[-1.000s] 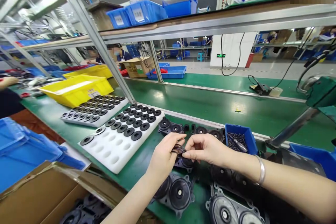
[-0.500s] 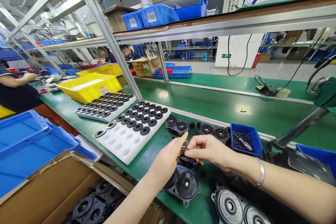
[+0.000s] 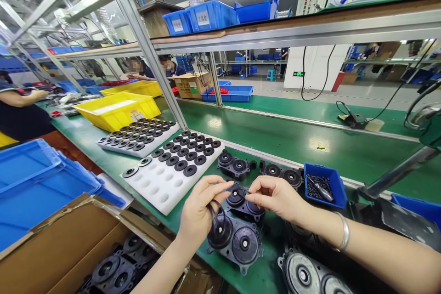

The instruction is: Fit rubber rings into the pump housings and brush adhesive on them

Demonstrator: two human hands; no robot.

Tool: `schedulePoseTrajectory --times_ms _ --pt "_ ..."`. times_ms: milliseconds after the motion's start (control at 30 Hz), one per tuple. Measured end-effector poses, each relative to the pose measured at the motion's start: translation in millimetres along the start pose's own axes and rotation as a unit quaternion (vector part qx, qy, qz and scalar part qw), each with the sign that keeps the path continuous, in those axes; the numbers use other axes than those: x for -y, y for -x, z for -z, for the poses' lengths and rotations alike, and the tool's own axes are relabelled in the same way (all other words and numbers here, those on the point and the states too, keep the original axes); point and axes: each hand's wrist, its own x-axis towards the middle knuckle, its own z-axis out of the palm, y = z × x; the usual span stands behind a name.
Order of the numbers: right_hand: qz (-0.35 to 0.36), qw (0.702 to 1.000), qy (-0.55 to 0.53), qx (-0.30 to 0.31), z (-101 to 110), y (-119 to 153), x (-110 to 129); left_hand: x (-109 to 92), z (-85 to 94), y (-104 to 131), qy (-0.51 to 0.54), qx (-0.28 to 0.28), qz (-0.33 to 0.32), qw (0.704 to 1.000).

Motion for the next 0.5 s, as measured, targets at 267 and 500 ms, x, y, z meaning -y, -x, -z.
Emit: schedulePoseTrajectory --times_ms 267,500 --pt "0.072 0.993 0.093 0.012 -1.3 -0.3 -2.2 7.4 -13.6 -2.0 -0.014 0.049 -0.005 0.999" --pt "0.115 0.980 0.159 0.022 3.3 -5.0 -6.0 15.6 -7.7 -5.7 0.016 0.015 0.113 0.993"
